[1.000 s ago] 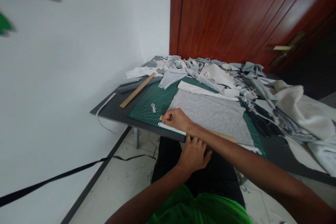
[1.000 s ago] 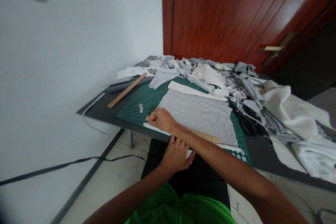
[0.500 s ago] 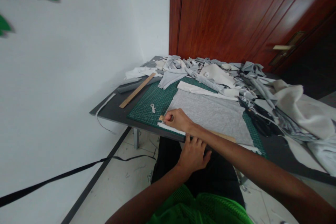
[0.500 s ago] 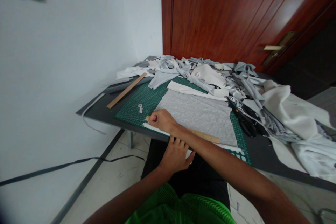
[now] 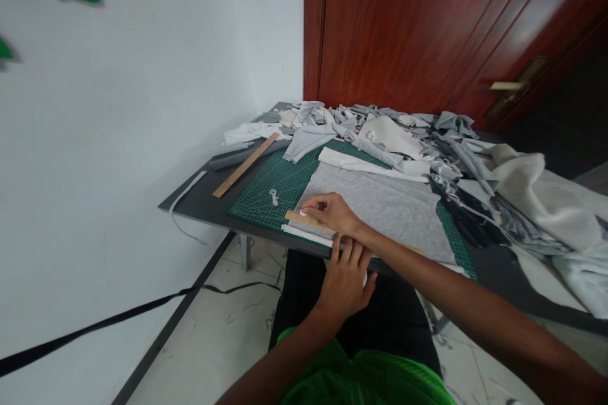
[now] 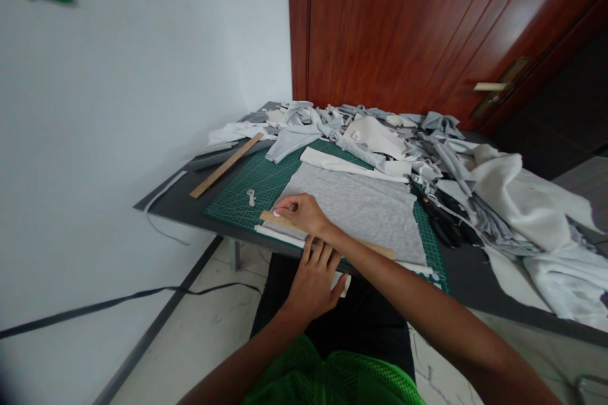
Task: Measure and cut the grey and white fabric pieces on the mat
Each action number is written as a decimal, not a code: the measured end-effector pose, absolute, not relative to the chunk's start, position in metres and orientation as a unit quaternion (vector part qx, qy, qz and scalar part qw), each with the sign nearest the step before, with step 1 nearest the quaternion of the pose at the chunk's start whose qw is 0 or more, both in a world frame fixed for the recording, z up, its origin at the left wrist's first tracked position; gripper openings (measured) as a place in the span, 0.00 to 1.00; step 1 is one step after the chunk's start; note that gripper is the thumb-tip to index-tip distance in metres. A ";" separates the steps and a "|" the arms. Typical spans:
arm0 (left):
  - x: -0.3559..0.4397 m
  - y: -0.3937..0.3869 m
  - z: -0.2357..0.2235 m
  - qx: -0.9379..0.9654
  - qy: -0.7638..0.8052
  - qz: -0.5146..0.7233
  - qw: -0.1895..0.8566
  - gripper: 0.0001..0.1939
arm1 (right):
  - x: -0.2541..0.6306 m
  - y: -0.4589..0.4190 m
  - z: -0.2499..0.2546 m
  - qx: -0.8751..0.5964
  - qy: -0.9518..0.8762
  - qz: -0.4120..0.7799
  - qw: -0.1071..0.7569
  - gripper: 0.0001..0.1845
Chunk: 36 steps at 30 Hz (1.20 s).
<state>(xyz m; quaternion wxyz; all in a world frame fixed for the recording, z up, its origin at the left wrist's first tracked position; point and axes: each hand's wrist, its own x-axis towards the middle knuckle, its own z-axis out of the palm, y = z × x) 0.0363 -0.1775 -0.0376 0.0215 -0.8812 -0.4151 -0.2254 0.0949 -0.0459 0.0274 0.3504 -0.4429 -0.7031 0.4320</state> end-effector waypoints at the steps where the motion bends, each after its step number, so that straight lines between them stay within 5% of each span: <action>1: 0.035 -0.178 -0.036 -0.881 -0.416 -0.227 0.013 0.29 | 0.100 -0.049 0.032 -0.446 -0.681 0.452 0.365 0.15; 9: -0.001 -0.172 0.010 -0.872 -0.400 -0.271 -0.075 0.26 | 0.173 -0.097 0.066 -0.472 -0.535 0.441 0.545 0.19; 20: -0.119 -0.072 0.016 -0.838 -0.438 -0.309 -0.098 0.17 | 0.179 -0.123 0.012 -0.503 -0.632 0.345 0.477 0.17; 36: -0.129 -0.076 0.022 -0.870 -0.408 -0.255 -0.108 0.14 | 0.178 -0.127 0.001 -0.495 -0.611 0.413 0.459 0.17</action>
